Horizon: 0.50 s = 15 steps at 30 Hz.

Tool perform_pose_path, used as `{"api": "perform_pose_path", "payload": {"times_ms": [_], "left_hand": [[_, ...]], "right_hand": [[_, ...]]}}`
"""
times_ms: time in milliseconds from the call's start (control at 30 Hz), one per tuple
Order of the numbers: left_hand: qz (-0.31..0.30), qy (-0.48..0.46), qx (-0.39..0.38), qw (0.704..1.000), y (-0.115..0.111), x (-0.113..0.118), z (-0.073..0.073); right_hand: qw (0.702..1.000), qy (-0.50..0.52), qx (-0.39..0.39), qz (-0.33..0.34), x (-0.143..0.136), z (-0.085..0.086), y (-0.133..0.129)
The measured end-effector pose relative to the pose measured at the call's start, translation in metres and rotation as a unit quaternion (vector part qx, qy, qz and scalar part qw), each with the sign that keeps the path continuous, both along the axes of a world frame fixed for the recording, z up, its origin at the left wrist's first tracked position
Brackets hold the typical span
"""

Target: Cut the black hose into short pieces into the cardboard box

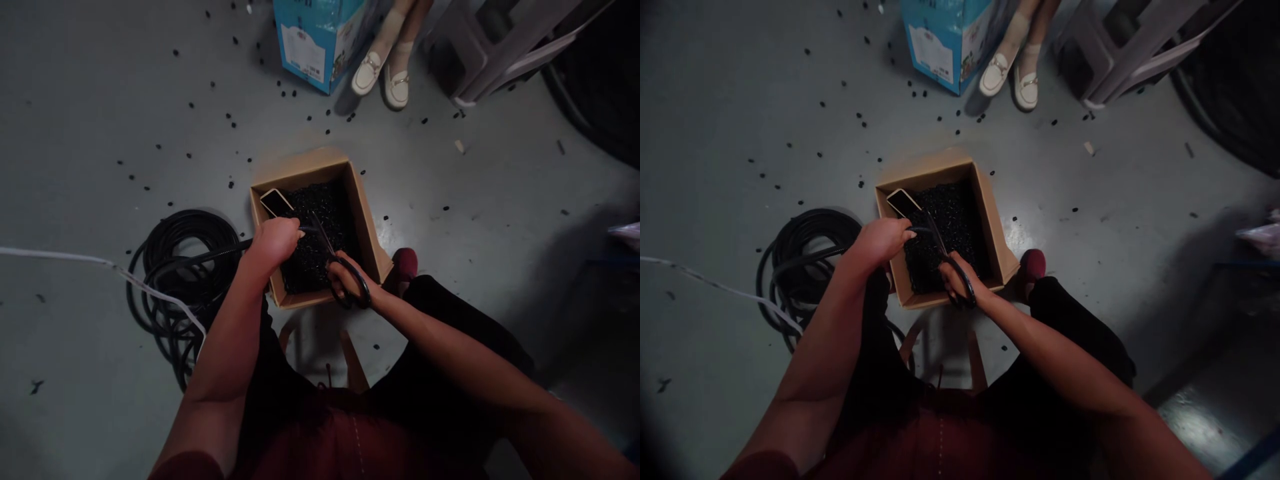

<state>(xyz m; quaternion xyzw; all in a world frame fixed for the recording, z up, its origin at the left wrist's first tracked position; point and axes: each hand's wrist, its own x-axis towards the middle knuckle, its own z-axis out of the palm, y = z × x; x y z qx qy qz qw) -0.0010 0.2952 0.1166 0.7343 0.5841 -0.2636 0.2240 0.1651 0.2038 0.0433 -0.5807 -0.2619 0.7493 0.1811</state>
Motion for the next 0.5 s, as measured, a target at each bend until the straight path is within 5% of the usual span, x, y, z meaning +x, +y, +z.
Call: {"api": "perform_pose_path", "payload": {"times_ms": [233, 500], "left_hand": [[0.029, -0.073, 0.072, 0.994, 0.006, -0.007, -0.002], [0.065, -0.111, 0.096, 0.987, 0.006, -0.008, -0.001]], "right_hand": [[0.999, 0.012, -0.005, -0.04, 0.003, -0.012, 0.002], [0.995, 0.013, 0.073, -0.062, 0.004, 0.002, 0.004]]}}
